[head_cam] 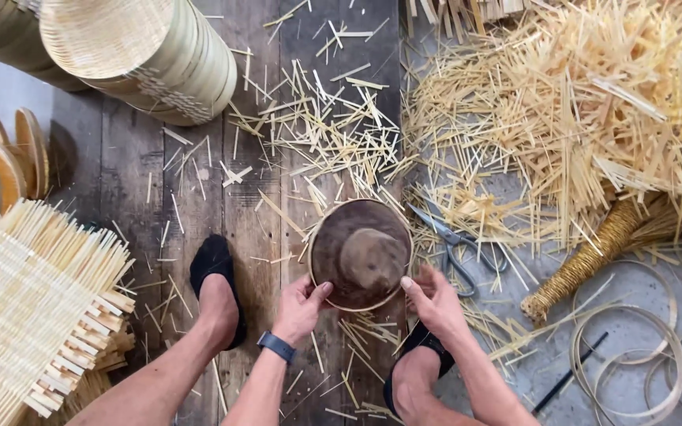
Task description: The person weaves bamboo strips into a circular basket, places a bamboo ring around the edge, and trims the excess strips with shears. The person repeats this process for multiple baskets, stacking the finished ones nearby.
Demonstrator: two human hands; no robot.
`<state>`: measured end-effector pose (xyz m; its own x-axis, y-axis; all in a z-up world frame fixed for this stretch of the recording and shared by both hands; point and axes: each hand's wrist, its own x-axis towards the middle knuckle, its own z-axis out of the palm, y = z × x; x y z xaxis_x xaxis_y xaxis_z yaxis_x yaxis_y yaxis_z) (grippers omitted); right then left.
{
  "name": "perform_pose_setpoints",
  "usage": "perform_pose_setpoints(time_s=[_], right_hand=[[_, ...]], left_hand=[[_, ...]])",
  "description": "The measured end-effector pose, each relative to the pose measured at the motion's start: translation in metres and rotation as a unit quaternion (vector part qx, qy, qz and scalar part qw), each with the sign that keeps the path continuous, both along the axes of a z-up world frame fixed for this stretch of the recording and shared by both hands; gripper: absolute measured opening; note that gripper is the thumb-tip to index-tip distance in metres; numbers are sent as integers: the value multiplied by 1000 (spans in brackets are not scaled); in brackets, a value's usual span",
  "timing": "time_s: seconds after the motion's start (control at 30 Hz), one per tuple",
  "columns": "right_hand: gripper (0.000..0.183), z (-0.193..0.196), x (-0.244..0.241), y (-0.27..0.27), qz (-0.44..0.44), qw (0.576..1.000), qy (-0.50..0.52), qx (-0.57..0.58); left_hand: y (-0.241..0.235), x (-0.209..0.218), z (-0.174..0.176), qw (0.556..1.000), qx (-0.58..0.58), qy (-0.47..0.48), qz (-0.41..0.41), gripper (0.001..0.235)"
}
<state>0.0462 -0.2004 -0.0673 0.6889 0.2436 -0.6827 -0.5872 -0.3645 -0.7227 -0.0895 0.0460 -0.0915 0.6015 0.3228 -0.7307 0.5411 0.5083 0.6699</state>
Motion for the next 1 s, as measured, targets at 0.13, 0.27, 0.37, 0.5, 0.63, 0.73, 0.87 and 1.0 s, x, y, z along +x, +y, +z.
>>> perform_pose_setpoints(time_s=[0.13, 0.27, 0.37, 0.5, 0.63, 0.73, 0.87, 1.0], right_hand=[[104, 54, 11, 19, 55, 989, -97, 102], [103, 61, 2, 40, 3, 994, -107, -5], [100, 55, -10, 40, 28, 984, -176, -25], [100, 59, 0, 34, 19, 995, -90, 34], [92, 28, 2, -12, 12, 973, -106, 207], [86, 29, -7, -38, -152, 881, 50, 444], [80, 33, 1, -50, -214, 869, 52, 442], [77, 23, -3, -54, -212, 878, 19, 429]], left_hand=[[8, 42, 94, 946, 229, -127, -193, 37], [-4, 78, 124, 879, 360, -159, -269, 51], [-19, 93, 141, 904, 348, -83, -235, 54], [-12, 97, 103, 877, 406, -186, -179, 53], [44, 85, 52, 918, 363, -9, -160, 55], [83, 67, 5, 924, 351, 33, -147, 60], [89, 65, -12, 894, 430, 24, -128, 53], [24, 56, 6, 721, 633, -127, -252, 56]])
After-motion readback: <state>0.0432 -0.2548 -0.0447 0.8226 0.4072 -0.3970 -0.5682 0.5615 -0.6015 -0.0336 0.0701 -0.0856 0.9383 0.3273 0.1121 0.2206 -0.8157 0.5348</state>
